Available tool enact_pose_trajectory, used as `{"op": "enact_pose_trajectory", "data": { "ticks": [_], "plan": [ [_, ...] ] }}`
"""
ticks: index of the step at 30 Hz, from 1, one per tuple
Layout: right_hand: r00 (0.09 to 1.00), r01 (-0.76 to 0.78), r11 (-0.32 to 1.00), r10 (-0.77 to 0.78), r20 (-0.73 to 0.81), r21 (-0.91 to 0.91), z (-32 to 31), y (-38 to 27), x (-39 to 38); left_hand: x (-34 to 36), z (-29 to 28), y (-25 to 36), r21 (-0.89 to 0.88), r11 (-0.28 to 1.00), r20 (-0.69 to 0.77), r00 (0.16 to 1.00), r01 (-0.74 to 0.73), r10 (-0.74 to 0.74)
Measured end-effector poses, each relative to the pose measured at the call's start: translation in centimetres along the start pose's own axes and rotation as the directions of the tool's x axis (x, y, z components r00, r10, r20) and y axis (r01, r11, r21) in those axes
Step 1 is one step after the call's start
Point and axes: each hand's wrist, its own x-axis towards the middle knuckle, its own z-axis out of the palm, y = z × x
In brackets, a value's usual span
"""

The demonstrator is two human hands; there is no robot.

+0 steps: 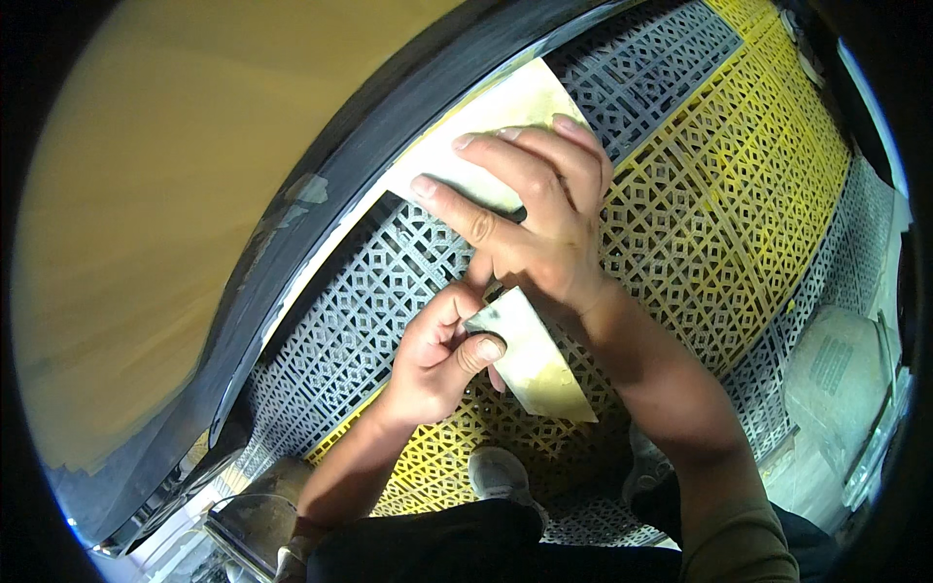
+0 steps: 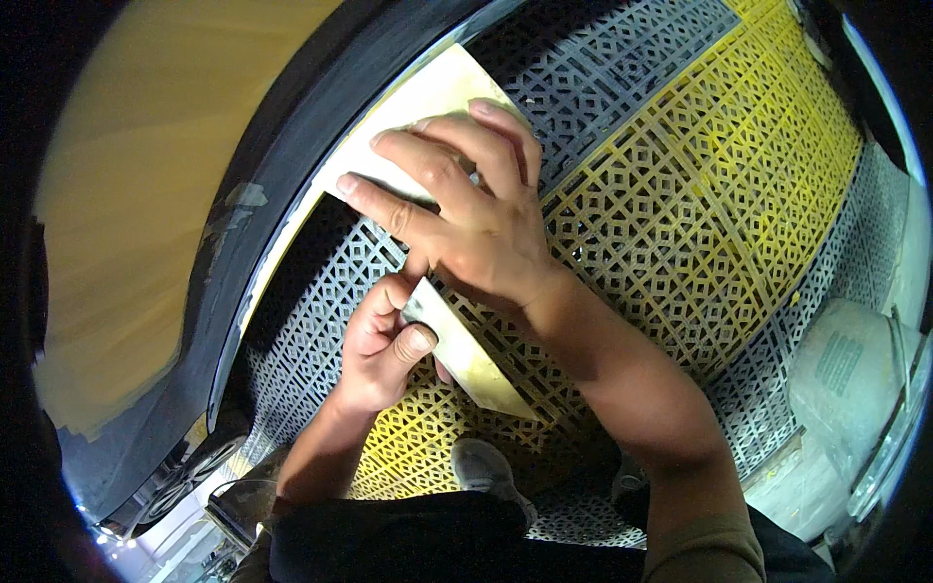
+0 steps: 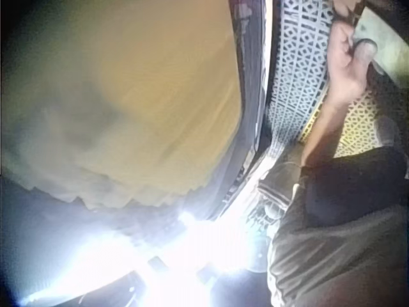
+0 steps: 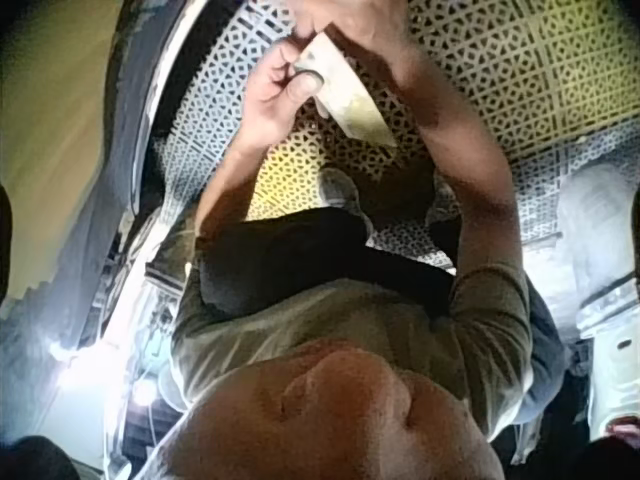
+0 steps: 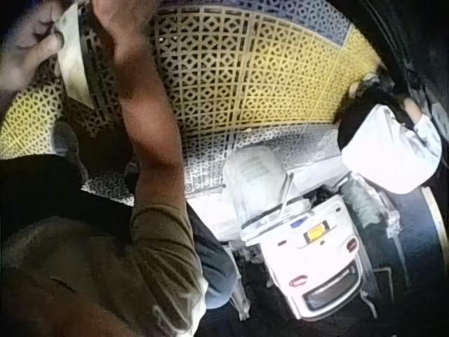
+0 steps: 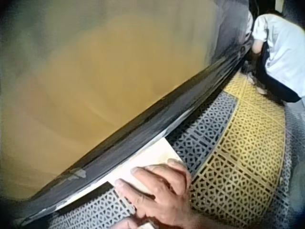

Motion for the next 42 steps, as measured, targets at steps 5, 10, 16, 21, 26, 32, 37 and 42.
{"op": "enact_pose_trajectory", "data": {
  "ticks": [5, 10, 16, 21, 26, 32, 37, 42],
  "plan": [
    [0.999, 0.051, 0.998, -0.052, -0.008, -0.041, 0.6, 1.3, 0.1, 1.0, -0.2, -0.2, 0.038, 0.999, -0.02, 1.0, -0.002, 0.003],
    [1.0, 0.03, 1.0, -0.03, 0.005, -0.007, 0.9, 1.7, -0.5, 1.5, -0.3, -0.4, 0.002, 1.0, 0.013, 1.0, 0.019, -0.019],
    [0.966, 0.006, 1.0, 0.002, 0.258, -0.03, -0.2, 2.5, -1.4, 1.6, -0.4, -2.0, -0.045, 0.991, -0.044, 0.991, 0.122, -0.124],
    [0.962, -0.257, 0.946, 0.231, 0.142, 0.198, -2.2, -0.1, -1.7, -0.6, -0.4, -0.9, 0.011, 1.0, -0.012, 1.0, 0.022, -0.022],
    [0.551, -0.463, -0.138, 0.729, 0.406, 0.875, -5.4, -2.5, -4.0, -2.2, 0.5, 1.6, 0.202, 0.954, -0.408, 0.866, -0.222, 0.288],
    [0.71, -0.658, 0.223, 0.501, 0.495, 0.719, -8.0, -6.9, -6.4, -3.8, 1.6, 4.7, 0.408, 0.853, -0.479, 0.72, -0.325, 0.503],
    [0.829, -0.522, 0.789, 0.382, 0.408, 0.323, -8.1, -6.5, -6.3, -5.1, 1.8, 6.1, 0.551, 0.772, -0.469, 0.647, -0.317, 0.601],
    [0.946, -0.289, 0.932, 0.243, 0.216, 0.22, -9.1, -7.6, -3.6, -5.8, 1.9, 6.7, 0.618, 0.734, -0.443, 0.647, -0.282, 0.621]
  ]
}}
